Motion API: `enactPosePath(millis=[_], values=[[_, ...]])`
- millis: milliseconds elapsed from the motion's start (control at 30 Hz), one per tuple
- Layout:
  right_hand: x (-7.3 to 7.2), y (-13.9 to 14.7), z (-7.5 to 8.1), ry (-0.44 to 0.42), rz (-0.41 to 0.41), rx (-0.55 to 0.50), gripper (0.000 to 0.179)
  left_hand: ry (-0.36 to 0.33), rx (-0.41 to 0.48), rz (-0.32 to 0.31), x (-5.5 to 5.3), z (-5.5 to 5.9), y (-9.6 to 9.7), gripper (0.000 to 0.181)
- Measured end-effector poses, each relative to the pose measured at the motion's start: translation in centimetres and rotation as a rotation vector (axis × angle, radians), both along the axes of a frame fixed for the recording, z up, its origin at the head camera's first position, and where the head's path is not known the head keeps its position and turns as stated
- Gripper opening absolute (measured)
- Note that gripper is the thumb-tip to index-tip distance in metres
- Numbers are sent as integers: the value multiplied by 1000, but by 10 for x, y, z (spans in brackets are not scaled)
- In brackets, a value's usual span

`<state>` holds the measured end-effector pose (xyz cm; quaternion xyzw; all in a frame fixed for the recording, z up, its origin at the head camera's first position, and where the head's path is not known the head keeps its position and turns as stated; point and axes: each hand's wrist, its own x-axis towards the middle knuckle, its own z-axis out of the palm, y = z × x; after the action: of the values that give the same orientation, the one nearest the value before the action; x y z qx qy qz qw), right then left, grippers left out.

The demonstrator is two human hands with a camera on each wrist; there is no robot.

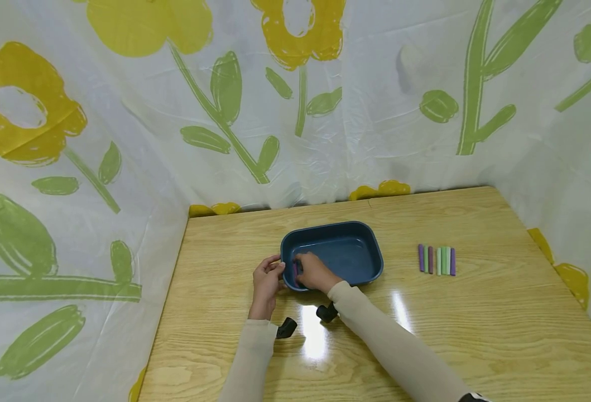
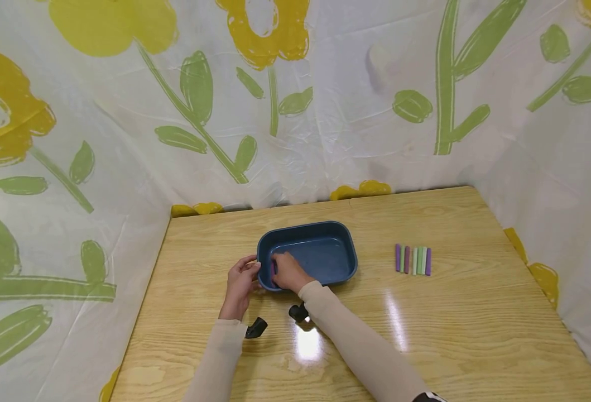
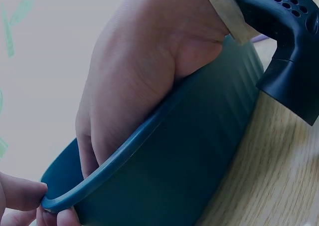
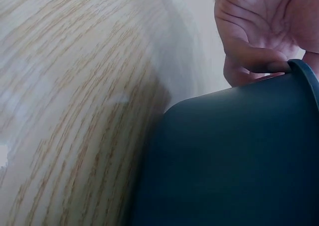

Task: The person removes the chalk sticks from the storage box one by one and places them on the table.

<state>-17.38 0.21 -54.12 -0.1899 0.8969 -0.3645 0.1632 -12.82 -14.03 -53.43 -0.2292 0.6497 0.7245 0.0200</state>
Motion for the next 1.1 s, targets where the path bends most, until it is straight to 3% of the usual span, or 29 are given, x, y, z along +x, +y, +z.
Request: enactPosePath(millis=[233, 500, 867, 1100], values=[[1, 1, -1, -10, -7, -27, 31, 3, -1, -6, 1, -1, -1, 29], [6, 4, 4, -48, -67, -136, 32, 1, -2, -12, 1, -1, -2, 30], [9, 14, 10, 37, -277, -436, 37, 0, -8, -17, 0, -2, -2, 31], [11, 32, 23, 70, -343, -496, 40, -4, -16, -13, 0, -3, -2, 30]])
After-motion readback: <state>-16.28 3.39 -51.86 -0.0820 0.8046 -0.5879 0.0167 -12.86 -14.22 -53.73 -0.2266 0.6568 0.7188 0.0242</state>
